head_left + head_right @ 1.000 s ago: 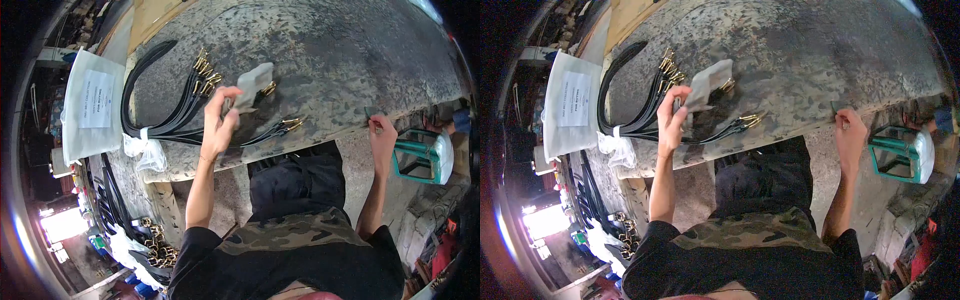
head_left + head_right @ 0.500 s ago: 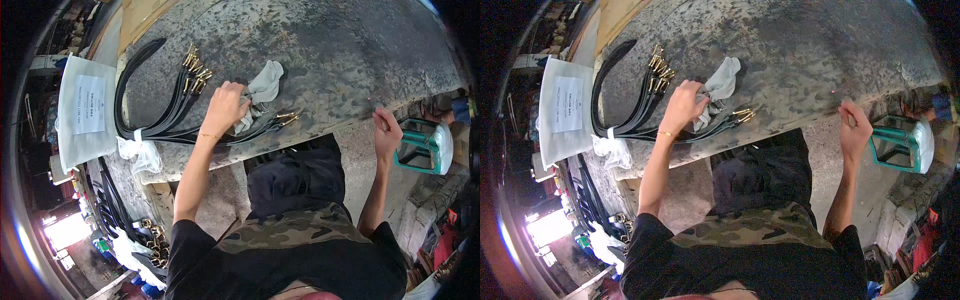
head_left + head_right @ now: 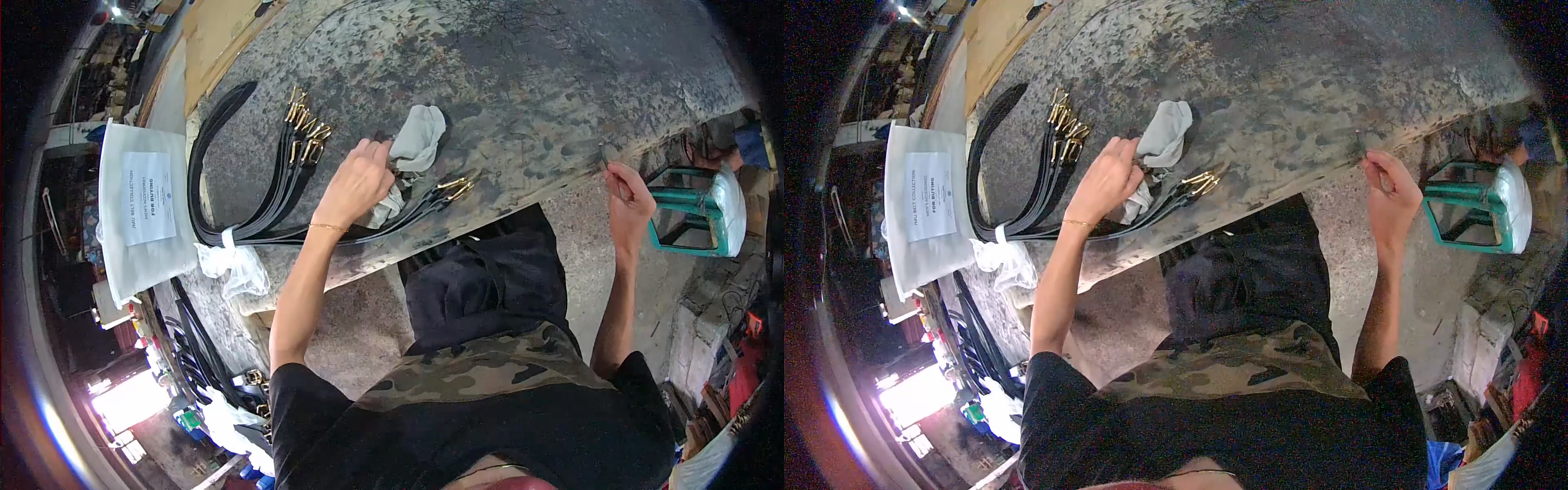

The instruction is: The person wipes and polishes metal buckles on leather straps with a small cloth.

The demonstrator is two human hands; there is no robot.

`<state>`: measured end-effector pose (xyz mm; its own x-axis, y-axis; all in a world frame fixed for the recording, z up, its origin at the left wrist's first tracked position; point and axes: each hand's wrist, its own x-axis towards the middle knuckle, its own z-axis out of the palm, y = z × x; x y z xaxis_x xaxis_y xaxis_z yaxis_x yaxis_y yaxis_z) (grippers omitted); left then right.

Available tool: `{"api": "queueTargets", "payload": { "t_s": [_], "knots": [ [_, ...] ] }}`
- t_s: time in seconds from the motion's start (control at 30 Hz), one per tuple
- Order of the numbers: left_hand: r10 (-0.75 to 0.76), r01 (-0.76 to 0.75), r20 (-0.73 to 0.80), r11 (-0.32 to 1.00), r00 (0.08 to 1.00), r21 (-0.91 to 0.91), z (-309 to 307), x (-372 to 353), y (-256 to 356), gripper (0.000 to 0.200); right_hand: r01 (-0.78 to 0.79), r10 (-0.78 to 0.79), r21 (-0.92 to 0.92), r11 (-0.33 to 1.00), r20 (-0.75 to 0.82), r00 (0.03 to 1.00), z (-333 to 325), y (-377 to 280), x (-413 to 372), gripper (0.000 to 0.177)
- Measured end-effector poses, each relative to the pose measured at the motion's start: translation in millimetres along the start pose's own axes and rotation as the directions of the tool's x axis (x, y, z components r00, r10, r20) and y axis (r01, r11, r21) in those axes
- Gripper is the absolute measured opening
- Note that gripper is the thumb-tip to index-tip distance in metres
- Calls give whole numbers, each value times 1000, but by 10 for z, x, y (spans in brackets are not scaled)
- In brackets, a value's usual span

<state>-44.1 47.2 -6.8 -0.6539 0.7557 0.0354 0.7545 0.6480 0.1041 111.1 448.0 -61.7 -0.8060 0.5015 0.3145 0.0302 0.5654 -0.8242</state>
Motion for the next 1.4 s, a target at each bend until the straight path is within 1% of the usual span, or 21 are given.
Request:
{"api": "queueTargets", "payload": {
  "t_s": [0.17, 0.23, 0.33, 0.47, 0.5, 0.53, 0.57, 0.63, 0.67, 0.73, 0.77, 0.8, 0.87, 0.97, 1.03, 1.07, 1.13, 1.17, 1.27, 1.33, 1.4],
  "knots": [
    [-60, 52, -66, 992, 996, -119, 175, -91, -44, 41, 56, -61, -67, 996, -74, 995, 8, -52, -6, 15],
    [-14, -2, -176, 996, 984, -93, 252, -89, -75, 41, 186, -226, -306, 934, -102, 969, 34, -148, -19, 17],
    [-104, 91, -108, 988, 989, -126, 209, -88, -48, 42, 179, -168, -322, 930, 63, 984, 124, 5, -58, 19],
    [-129, 127, -35, 991, 991, -49, 133, 0, 13, 40, 176, -164, -318, 932, 65, 984, 70, -59, -24, 16],
    [-111, 107, -85, 993, 990, -56, 138, 15, 3, 37, -43, 43, 4, 999, -23, 999, 82, -16, -14, 13],
    [-97, 89, -128, 994, 987, -62, 144, 7, -1, 34, -241, 267, 337, 910, -32, 963, 82, 18, -13, 11],
    [-96, 88, -128, 994, 987, -62, 153, 3, -6, 34, -241, 268, 337, 910, -33, 963, 58, 41, 7, 11],
    [-125, 115, -72, 985, 990, -132, 188, 3, -1, 34, -391, 475, 806, 445, 158, 866, -35, 127, 74, 3],
    [-129, 118, -75, 984, 989, -135, 200, 4, -13, 34, -392, 472, 804, 448, 160, 867, -67, 237, 99, 3],
    [-116, 107, -53, 983, 992, -149, 215, -2, -58, 34, -566, 427, 709, 420, 396, 813, -50, 429, 97, 18],
    [-119, 110, -55, 983, 991, -149, 215, 2, -71, 34, -522, 438, 485, 702, 283, 853, 33, 455, 66, 28],
    [-96, 87, -48, 984, 994, -157, 209, 13, -92, 34, -519, 434, 487, 703, 285, 855, 35, 454, 70, 28],
    [-85, 78, -37, 983, 996, -166, 211, -32, -92, 33, -530, 429, 673, 516, 333, 840, 12, 465, 35, 29],
    [-52, 33, -111, 986, 992, -164, 189, -6, -104, 34, -538, 442, 562, 628, 312, 841, 54, 499, 23, 30],
    [-303, 237, -67, 847, 950, -475, 155, -4, -113, 46, -544, 451, 500, 674, 305, 839, 83, 425, 3, 30],
    [-347, 192, -124, 744, 930, -640, 201, -21, -168, 48, -539, 455, 607, 584, 305, 837, 71, 373, -5, 29],
    [-567, 276, -164, 608, 807, -744, 168, -102, -229, 45, -532, 455, 699, 477, 322, 831, 58, 266, -3, 28],
    [-576, 219, -325, 680, 750, -700, 193, -131, -345, 39, -509, 435, 724, 467, 313, 844, 53, 232, -4, 28],
    [-797, -26, -325, 363, 510, -931, -35, -142, -405, 27, -474, 401, 754, 454, 302, 865, 66, 129, -20, 25],
    [-759, -102, -275, 268, 590, -958, -260, -253, -378, 26, -486, 364, 742, 462, 341, 867, 126, 41, -22, 25],
    [-691, 111, -250, 432, 678, -895, -389, -299, -259, 23, -502, 364, 741, 446, 362, 858, 215, -29, -18, 25]
  ]
}}
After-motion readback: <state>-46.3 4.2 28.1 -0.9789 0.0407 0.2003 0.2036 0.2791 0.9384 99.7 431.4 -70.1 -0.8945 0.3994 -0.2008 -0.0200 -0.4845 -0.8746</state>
